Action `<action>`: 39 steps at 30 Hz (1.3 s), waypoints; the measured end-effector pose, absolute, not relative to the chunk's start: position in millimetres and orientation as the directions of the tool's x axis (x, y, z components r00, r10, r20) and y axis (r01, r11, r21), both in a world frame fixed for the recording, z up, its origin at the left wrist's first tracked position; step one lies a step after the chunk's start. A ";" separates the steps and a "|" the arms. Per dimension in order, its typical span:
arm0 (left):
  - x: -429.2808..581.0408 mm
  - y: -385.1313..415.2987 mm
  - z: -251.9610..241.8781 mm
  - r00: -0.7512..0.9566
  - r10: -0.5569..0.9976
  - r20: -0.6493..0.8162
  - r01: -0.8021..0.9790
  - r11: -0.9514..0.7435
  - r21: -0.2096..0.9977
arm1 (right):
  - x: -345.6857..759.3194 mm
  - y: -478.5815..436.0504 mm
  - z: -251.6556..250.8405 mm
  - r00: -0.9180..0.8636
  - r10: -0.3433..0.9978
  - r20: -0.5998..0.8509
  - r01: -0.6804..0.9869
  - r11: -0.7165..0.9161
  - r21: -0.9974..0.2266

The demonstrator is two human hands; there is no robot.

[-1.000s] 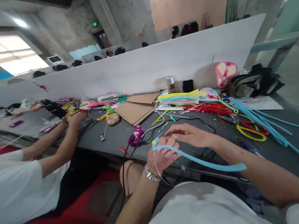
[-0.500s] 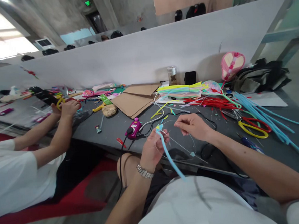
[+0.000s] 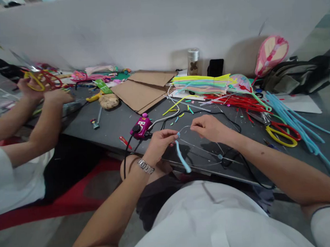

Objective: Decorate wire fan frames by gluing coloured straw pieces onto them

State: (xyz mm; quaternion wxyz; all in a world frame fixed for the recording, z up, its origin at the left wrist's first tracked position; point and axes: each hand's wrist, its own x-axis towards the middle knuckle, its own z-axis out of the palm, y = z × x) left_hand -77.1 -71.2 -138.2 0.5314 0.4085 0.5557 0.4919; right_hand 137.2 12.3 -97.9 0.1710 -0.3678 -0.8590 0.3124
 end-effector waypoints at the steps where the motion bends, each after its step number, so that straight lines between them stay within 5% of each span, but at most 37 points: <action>1: -77.9 -70.0 -141.2 -0.102 0.978 -0.184 -0.047 0.180 0.983 | 134.6 18.4 -99.0 -0.685 0.725 0.073 0.526 0.561 -0.639; 7: -76.7 -66.0 -157.6 -0.174 0.957 -0.234 -0.057 0.227 0.972 | 118.7 40.5 -112.4 -0.737 0.661 0.144 0.533 0.699 -0.477; 11: -74.5 -60.8 -159.8 -0.192 0.930 -0.313 -0.151 0.287 0.946 | 109.0 27.3 -121.8 -0.834 0.384 0.395 0.360 0.923 -0.137; 14: -73.3 -58.3 -156.0 -0.175 0.922 -0.346 -0.197 0.312 0.929 | 104.9 18.4 -127.7 -0.889 0.189 0.417 0.239 0.968 0.072; 18: -70.5 -59.0 -150.3 -0.157 0.916 -0.370 -0.224 0.332 0.916 | 105.7 17.4 -131.9 -0.907 0.107 0.407 0.204 0.957 0.204; 30: -65.7 -66.1 -146.2 -0.145 0.927 -0.346 -0.190 0.318 0.929 | 107.1 15.0 -128.4 -0.924 -0.011 0.381 0.110 0.950 0.293; 39: -55.1 -70.6 -141.3 -0.167 0.914 -0.370 -0.192 0.338 0.921 | 92.6 8.2 -112.4 -0.955 0.267 0.132 0.283 0.951 0.123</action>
